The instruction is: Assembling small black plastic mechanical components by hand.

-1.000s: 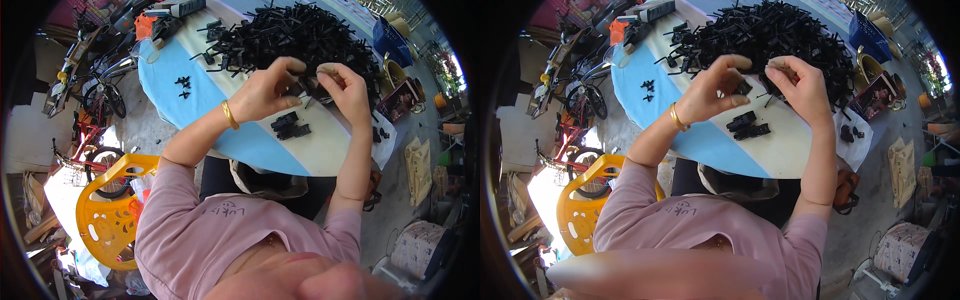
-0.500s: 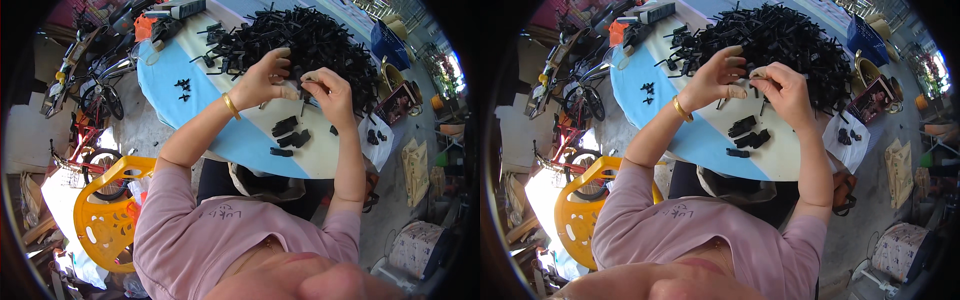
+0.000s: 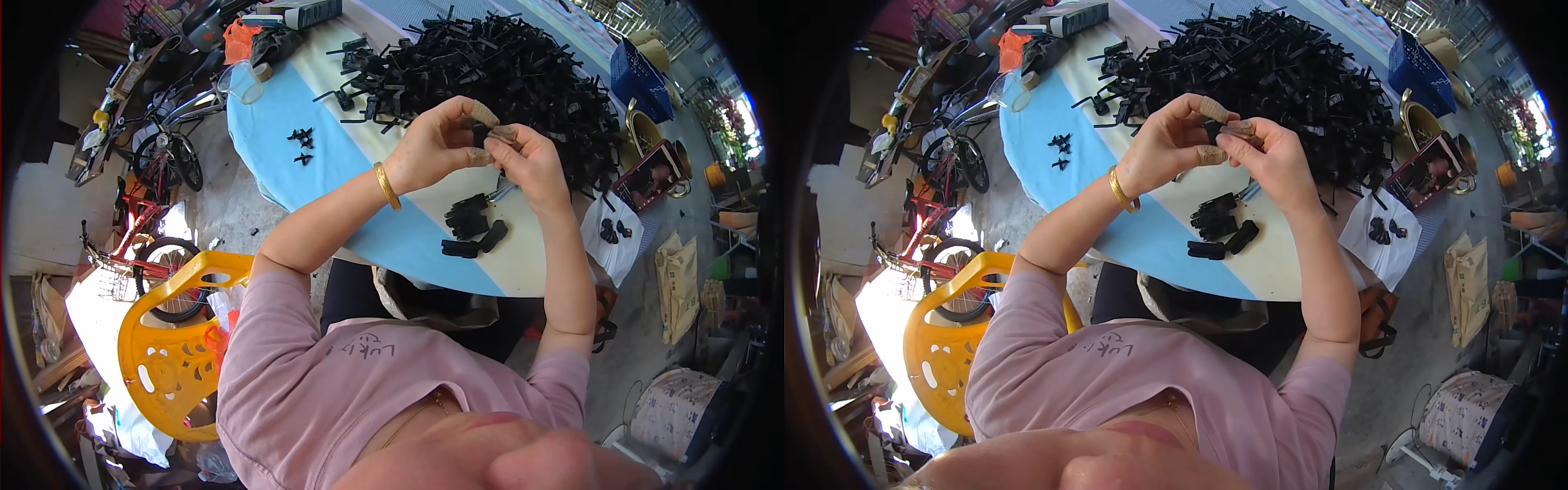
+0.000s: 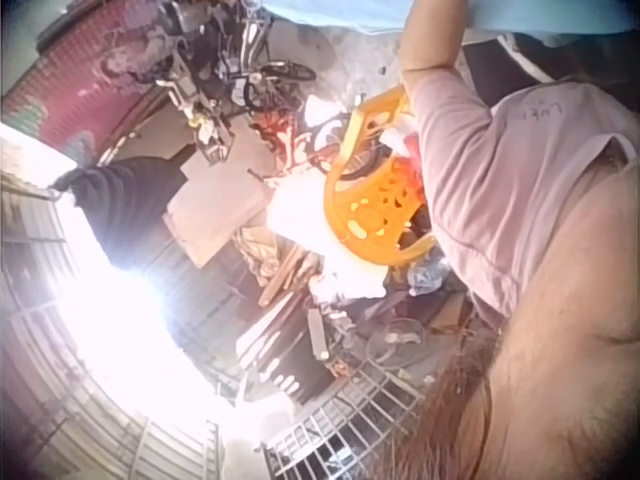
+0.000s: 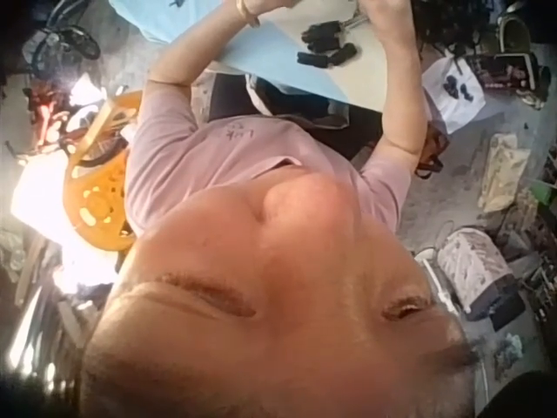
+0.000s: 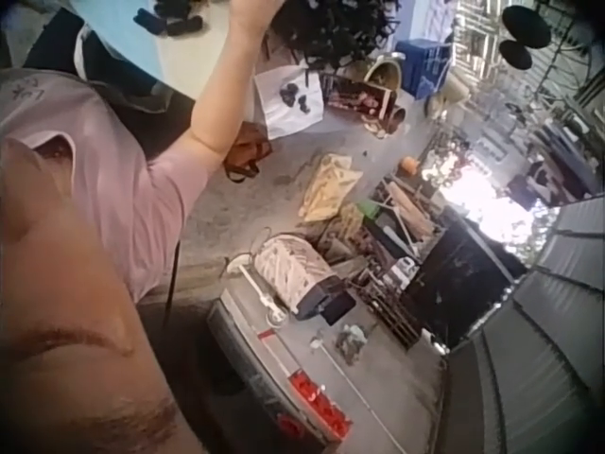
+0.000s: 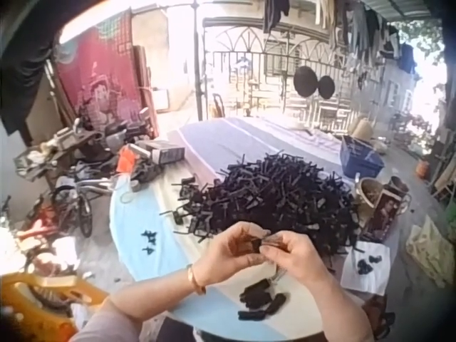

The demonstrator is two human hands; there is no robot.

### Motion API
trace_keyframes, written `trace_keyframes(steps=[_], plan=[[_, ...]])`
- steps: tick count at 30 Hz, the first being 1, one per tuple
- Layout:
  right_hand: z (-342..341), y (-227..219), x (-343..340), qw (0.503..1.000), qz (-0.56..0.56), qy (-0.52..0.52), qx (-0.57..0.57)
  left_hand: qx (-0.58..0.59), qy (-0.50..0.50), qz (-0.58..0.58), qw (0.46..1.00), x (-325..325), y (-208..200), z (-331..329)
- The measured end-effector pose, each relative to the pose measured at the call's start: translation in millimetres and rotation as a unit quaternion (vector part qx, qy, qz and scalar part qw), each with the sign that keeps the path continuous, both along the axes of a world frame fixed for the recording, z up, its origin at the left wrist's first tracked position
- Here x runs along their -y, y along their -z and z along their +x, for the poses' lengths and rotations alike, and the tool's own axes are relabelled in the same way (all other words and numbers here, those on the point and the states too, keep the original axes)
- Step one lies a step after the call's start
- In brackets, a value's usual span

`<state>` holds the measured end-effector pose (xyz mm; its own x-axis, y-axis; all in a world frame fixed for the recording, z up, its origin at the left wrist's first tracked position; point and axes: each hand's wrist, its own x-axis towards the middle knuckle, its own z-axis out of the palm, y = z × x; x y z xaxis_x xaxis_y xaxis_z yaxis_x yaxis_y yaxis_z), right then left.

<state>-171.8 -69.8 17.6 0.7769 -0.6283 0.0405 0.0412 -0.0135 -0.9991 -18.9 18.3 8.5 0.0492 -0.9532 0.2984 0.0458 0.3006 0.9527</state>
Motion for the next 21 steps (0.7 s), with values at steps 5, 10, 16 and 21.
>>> trace_keyframes(steps=[5, 10, 16, 21], plan=[[0.6, 0.1, -5.9, 0.999, 0.023, 0.022, 0.043, -0.033, -0.028, -0.002, 0.999, 1.8, -0.2, -0.7], [-0.2, -1.1, -7.2, 0.996, -0.094, 0.009, -0.001, -0.009, -0.049, -0.007, 0.999, 0.0, 0.6, 2.8], [-0.4, 0.0, -9.1, 0.995, -0.103, 0.003, 0.012, 0.015, -0.061, -0.005, 0.998, 0.3, -1.0, 2.9], [-1.3, -1.9, -9.5, 0.991, -0.133, 0.005, 0.000, 0.059, -0.083, -0.018, 0.995, -3.4, -2.3, -1.5]])
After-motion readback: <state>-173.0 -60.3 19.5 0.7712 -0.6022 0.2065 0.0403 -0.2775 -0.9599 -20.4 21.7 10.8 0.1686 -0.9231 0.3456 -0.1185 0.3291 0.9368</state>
